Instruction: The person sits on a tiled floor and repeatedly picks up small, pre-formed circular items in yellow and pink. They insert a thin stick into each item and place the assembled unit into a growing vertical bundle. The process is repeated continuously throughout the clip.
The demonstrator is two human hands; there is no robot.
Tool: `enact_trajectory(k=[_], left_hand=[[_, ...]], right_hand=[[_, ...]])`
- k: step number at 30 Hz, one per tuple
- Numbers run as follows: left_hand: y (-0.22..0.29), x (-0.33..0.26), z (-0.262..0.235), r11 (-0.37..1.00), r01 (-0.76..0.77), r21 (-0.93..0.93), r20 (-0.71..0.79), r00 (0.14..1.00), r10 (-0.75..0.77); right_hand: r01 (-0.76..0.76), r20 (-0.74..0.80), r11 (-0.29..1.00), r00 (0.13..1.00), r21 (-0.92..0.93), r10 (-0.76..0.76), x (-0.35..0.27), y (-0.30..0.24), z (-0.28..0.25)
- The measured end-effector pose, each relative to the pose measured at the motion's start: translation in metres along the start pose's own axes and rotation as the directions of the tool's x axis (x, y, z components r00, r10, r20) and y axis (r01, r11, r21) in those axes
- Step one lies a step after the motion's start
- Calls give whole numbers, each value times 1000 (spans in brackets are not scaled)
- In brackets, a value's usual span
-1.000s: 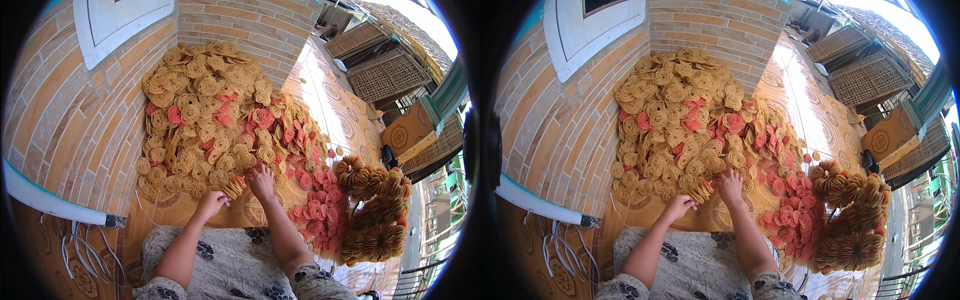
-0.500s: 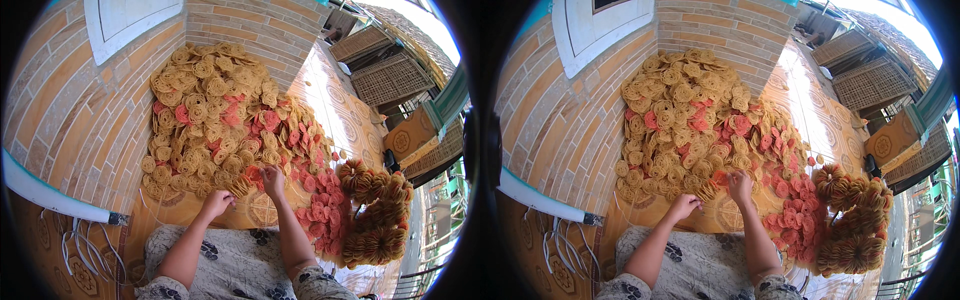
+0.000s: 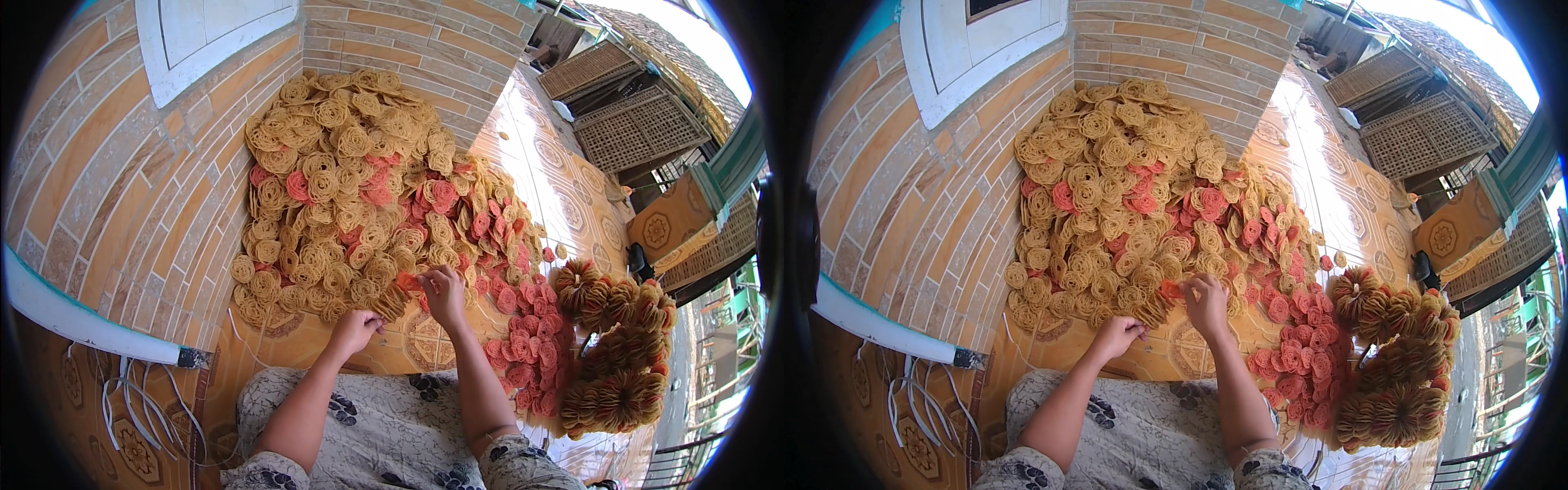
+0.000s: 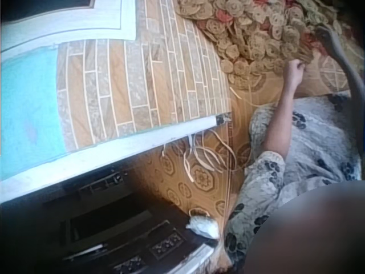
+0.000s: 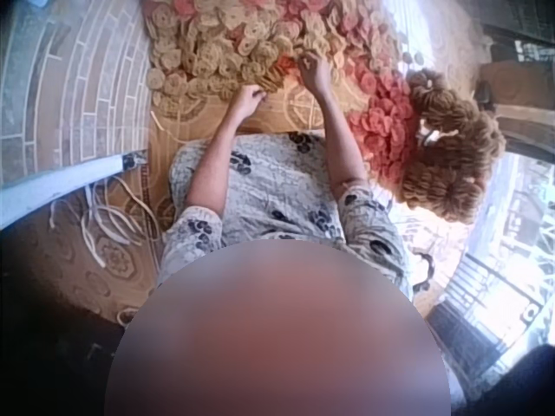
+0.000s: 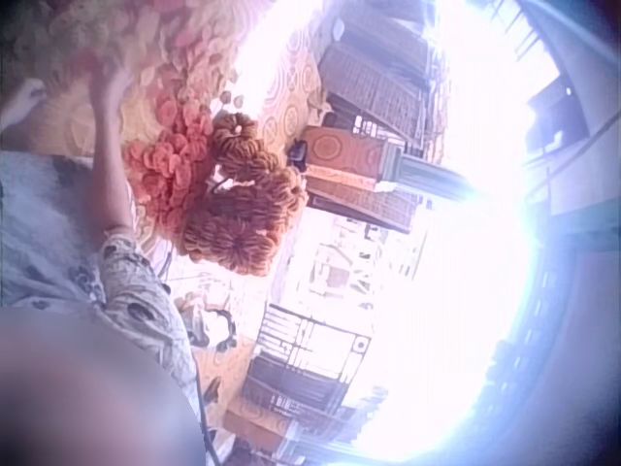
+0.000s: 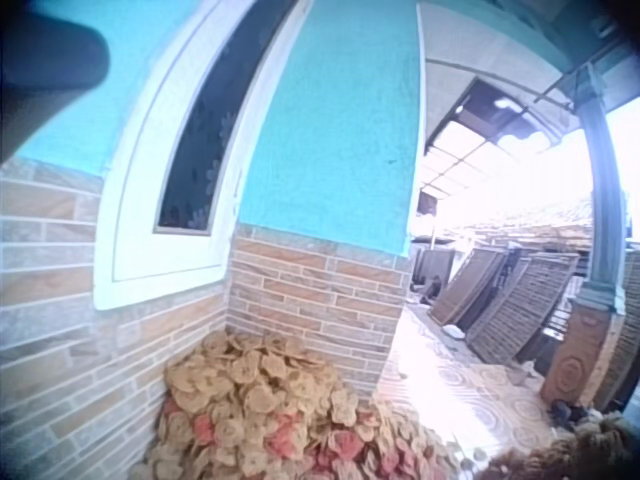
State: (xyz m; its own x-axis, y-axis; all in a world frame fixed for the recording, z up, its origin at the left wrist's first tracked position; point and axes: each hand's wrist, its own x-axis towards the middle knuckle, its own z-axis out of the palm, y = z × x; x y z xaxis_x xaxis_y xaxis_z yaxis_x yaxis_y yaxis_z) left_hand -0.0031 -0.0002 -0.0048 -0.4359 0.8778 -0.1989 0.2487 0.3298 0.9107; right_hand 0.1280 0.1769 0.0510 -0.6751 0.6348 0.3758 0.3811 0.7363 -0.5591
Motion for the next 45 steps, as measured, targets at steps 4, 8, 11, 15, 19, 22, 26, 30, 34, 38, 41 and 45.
enact_trajectory(k=[4, 8, 11, 15, 19, 22, 26, 30, 34, 38, 41, 45], left_hand=[[-1, 2, 1, 1000, -12, -29, -19, 1000, 11], [5, -1, -1, 999, -5, -38, -23, 1000, 4], [10, -4, -13, 998, -27, 65, 239, 971, 10], [17, -8, -24, 999, -27, 23, -21, 999, 28], [27, -7, -15, 943, -33, -330, 251, 960, 122], [27, -13, -7, 987, 143, -73, 529, 845, -83], [25, -14, -18, 954, 144, -262, 439, 899, -16], [13, -22, -67, 971, 122, -205, 521, 854, 3], [3, -30, -90, 872, 282, -401, 393, 912, -115], [1, -13, -76, 775, 202, -599, 46, 975, -219], [1, -7, -67, 681, 281, -676, 99, 950, -295], [4, -6, -40, 844, 292, -450, 166, 956, -242]], right_hand=[[-196, 268, 889, 960, 414, 87, -2, 0, 1], [-350, 346, 710, 925, 611, 158, 0, 0, 5], [-353, 404, 743, 907, 569, 122, -1, -7, -1], [-200, 591, 886, 801, 418, -98, -3, -29, -11], [-323, 539, 777, 842, 541, -24, -3, -42, -8], [-365, 374, 533, 922, 763, 96, 5, -27, -12], [-493, 482, 385, 866, 780, 134, 7, -4, -8], [-388, 287, 588, 921, 709, 262, 1, -17, 48], [458, 435, 887, 811, -57, -391, -29, -41, 87], [507, 463, 862, 768, -16, -443, -36, -48, 95], [412, 405, 878, 865, -242, -295, -22, -27, 82], [214, 157, 929, 972, -301, -173, -6, 7, 59]])
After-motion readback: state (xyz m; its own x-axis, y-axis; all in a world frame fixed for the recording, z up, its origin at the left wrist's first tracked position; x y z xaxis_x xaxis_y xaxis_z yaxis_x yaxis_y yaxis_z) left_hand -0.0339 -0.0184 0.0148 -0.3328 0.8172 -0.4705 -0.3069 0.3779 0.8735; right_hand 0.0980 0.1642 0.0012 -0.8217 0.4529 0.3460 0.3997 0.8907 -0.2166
